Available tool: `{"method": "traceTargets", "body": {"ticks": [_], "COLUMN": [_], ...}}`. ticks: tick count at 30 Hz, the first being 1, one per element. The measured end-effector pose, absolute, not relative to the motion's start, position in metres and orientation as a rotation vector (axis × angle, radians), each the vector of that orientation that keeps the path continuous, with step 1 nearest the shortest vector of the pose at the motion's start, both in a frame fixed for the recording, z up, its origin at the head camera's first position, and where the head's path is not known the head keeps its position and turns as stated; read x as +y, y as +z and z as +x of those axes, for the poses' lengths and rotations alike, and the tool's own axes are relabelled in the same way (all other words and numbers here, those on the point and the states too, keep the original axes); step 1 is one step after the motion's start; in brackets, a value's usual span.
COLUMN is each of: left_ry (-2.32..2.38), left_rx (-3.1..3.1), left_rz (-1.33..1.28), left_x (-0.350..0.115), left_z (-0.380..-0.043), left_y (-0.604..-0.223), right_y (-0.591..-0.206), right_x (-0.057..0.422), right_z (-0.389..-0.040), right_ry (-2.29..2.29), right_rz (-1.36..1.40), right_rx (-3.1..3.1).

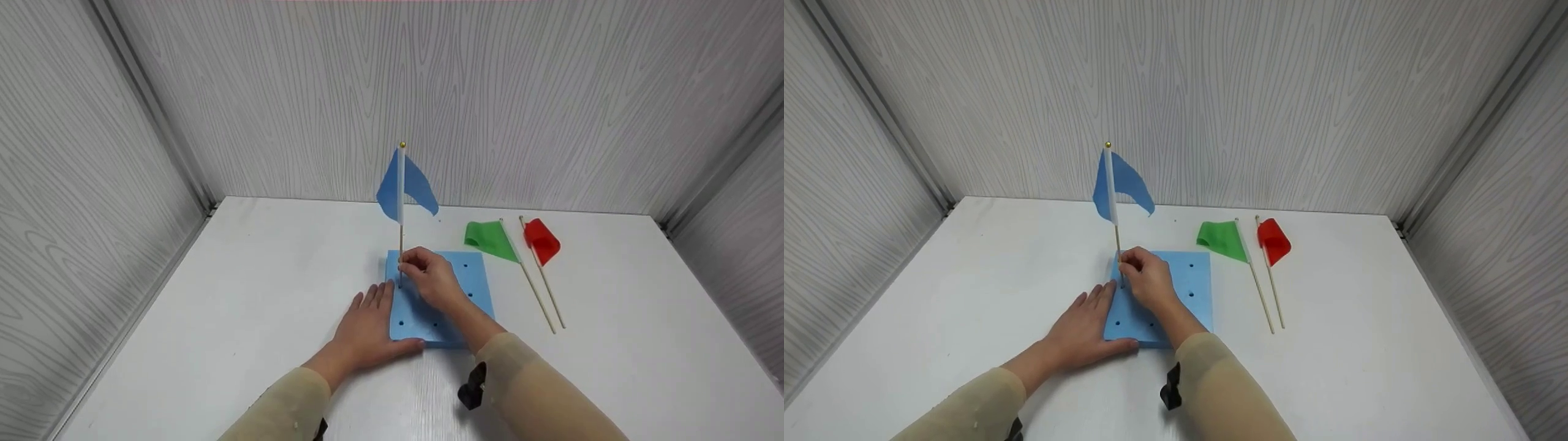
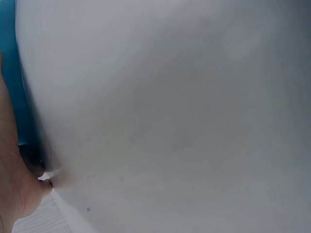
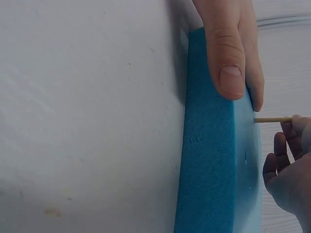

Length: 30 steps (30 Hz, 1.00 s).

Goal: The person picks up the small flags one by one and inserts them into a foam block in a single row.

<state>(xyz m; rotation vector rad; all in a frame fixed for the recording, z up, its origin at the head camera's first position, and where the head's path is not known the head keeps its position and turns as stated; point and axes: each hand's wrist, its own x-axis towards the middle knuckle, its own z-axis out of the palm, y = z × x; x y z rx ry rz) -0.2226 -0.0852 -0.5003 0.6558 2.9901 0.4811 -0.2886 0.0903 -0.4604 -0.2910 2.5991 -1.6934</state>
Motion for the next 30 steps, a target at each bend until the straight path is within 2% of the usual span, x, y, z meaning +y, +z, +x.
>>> {"method": "traceTargets", "body": {"ticks": [11, 30], "left_ry": [0.465, 0.466], "left_rx": [2.984, 2.990], "left_rz": [0.661, 0.657], "left_x": [-0.0854, -0.0850], "left_z": [-0.2229, -0.2213], "left_y": [-0.4981, -0.4985], "right_y": [-0.4603, -0.4648], "right_x": [0.0908, 0.0850], "right_z": [-0.2893, -0.2926], "right_ry": [-1.633, -1.722], "right_rz": [-0.395, -0.248], "right_rx": [2.653, 2.568]}}
